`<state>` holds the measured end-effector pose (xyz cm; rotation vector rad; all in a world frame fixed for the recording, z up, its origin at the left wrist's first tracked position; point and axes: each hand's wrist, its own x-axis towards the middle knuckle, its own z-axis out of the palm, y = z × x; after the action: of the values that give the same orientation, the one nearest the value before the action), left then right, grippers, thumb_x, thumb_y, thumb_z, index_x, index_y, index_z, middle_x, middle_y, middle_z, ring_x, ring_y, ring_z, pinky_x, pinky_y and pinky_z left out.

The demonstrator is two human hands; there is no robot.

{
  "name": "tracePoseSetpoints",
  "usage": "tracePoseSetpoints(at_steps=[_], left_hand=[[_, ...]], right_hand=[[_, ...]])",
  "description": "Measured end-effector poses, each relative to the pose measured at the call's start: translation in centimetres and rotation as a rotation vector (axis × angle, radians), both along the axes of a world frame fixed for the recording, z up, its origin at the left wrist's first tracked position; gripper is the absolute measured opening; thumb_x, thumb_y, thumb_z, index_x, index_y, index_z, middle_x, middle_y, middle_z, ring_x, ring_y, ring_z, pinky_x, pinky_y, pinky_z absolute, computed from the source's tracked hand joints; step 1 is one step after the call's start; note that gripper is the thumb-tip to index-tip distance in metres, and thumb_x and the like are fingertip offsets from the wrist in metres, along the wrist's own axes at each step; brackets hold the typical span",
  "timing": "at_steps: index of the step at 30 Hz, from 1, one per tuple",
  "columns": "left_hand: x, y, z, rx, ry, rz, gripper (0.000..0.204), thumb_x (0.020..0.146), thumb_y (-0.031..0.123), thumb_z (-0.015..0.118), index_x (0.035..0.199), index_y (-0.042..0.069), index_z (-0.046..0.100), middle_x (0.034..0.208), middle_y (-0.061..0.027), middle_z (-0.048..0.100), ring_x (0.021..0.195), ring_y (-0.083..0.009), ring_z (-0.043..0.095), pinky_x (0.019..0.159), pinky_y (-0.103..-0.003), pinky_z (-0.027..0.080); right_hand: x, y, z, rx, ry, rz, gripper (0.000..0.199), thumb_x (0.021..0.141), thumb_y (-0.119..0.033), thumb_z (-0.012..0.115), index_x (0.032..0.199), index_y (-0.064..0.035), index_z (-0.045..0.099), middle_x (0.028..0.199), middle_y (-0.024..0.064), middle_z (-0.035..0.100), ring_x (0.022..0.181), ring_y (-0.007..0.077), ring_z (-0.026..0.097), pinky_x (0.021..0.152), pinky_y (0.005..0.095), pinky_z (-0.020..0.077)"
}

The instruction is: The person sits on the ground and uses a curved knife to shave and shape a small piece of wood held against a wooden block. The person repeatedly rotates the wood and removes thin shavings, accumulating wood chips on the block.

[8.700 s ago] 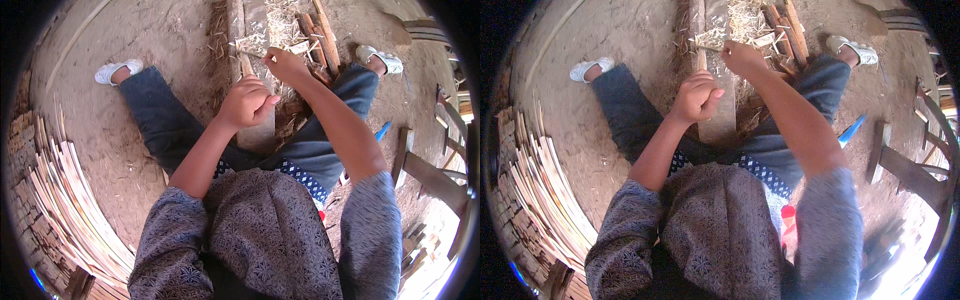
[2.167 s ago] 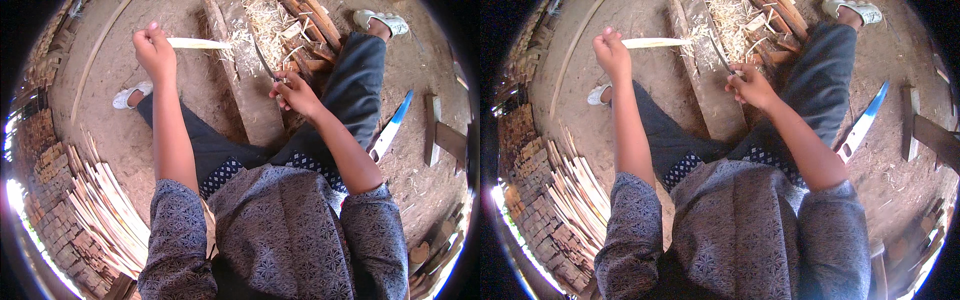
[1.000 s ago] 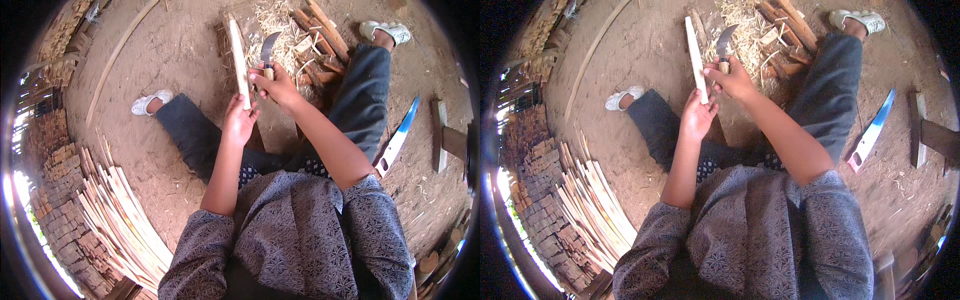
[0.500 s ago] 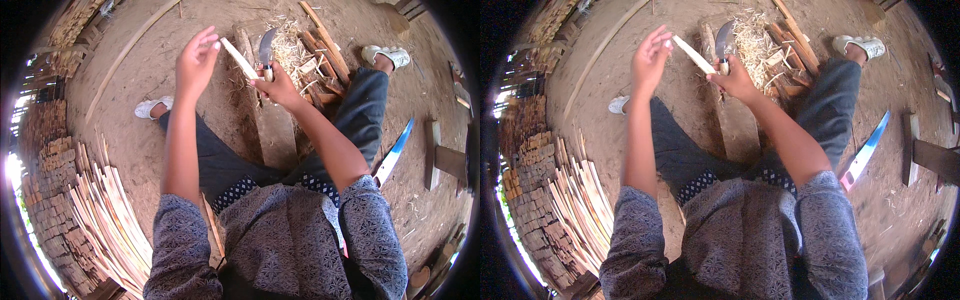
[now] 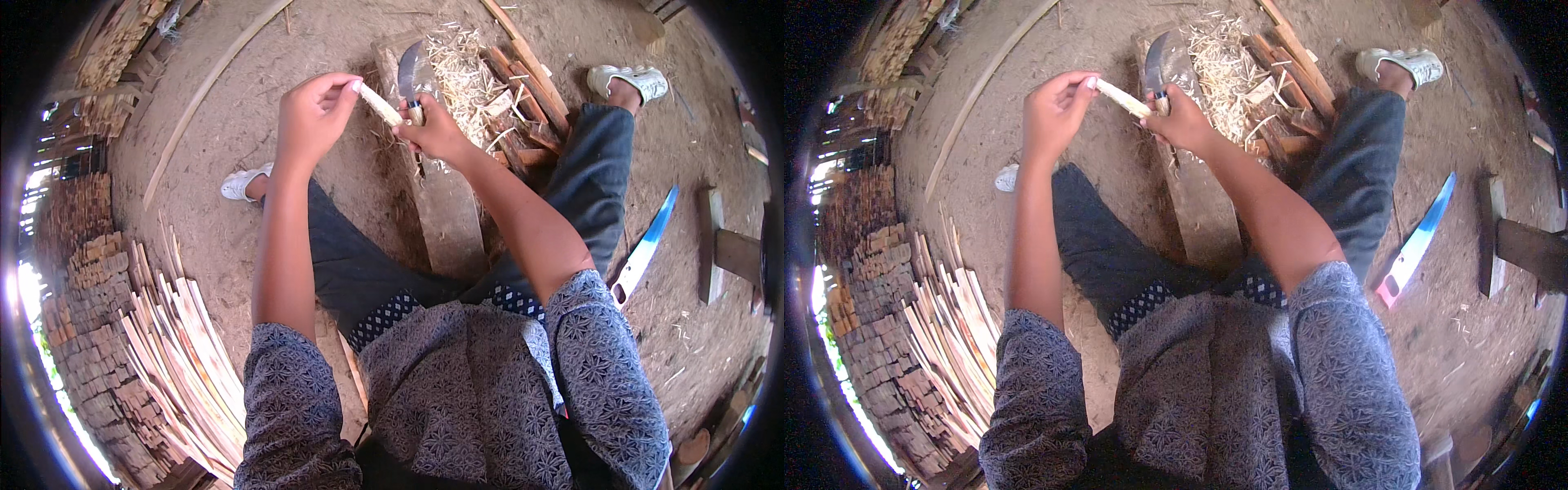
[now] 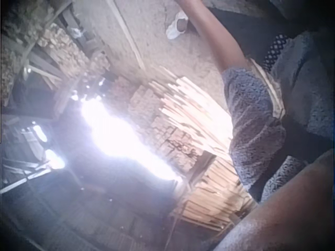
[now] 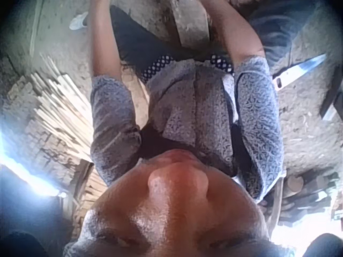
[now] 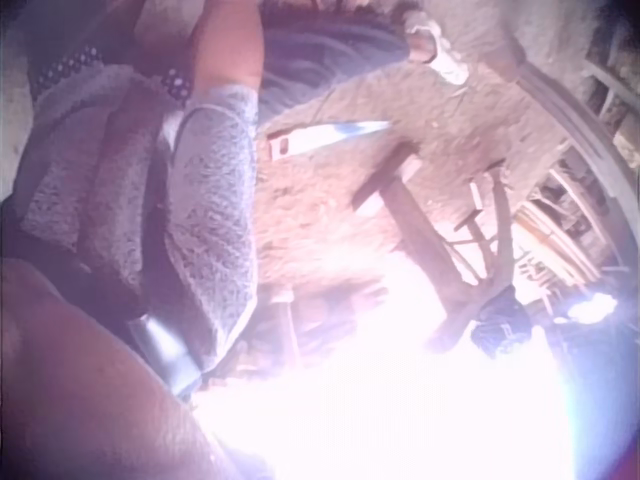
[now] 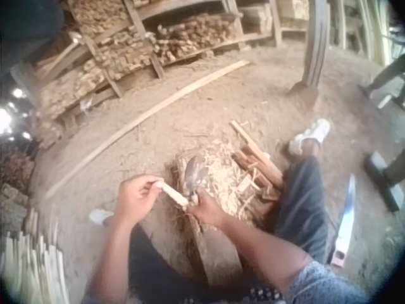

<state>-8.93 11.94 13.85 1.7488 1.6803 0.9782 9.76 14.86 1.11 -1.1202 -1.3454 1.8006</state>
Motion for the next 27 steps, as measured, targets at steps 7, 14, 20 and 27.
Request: tracePoseSetpoints(at_steps=[7, 14, 20, 27], left_hand=[[0.4, 0.1, 0.0, 0.000, -0.133, -0.058, 0.020, 0.101, 0.009, 0.066, 0.117, -0.002, 0.071, 0.101, -0.0087, 0.076, 0.091, -0.0128, 0.072, 0.082, -0.025, 0.058], [1.0, 0.2, -0.4, 0.028, -0.059, 0.056, 0.016, 0.098, 0.013, 0.072, 0.104, -0.002, 0.072, 0.089, -0.0055, 0.074, 0.080, -0.0095, 0.069, 0.073, -0.024, 0.056], [2.1, 0.3, -0.5, 0.167, 0.023, 0.119, 0.019, 0.092, 0.019, 0.079, 0.090, 0.001, 0.073, 0.075, -0.0059, 0.073, 0.067, -0.0090, 0.067, 0.063, -0.025, 0.053], [2.9, 0.4, -1.4, 0.297, 0.149, 0.169, 0.026, 0.089, 0.021, 0.082, 0.082, 0.002, 0.066, 0.069, -0.0091, 0.070, 0.060, -0.0161, 0.067, 0.058, -0.029, 0.052]], right_hand=[[1.2, 1.2, 0.1, 0.021, -0.013, 0.137, 0.041, 0.093, -0.009, 0.074, 0.126, -0.0023, 0.050, 0.099, 0.0071, 0.064, 0.063, 0.0118, 0.062, 0.055, 0.0289, 0.0530], [3.5, -0.2, 0.9, -0.028, -0.094, -0.085, 0.043, 0.098, -0.026, 0.070, 0.130, -0.0011, 0.056, 0.085, 0.0051, 0.064, 0.063, 0.0119, 0.061, 0.057, 0.0293, 0.0515], [8.3, -3.5, 1.3, -0.097, -0.165, -0.047, 0.054, 0.103, -0.029, 0.060, 0.149, -0.0033, 0.049, 0.083, 0.0007, 0.058, 0.065, 0.0089, 0.055, 0.058, 0.0268, 0.0440], [12.5, -8.5, 0.6, -0.024, -0.292, 0.006, 0.063, 0.101, -0.008, 0.051, 0.161, -0.0079, 0.034, 0.117, 0.0021, 0.066, 0.070, 0.0060, 0.052, 0.062, 0.0219, 0.0455]])
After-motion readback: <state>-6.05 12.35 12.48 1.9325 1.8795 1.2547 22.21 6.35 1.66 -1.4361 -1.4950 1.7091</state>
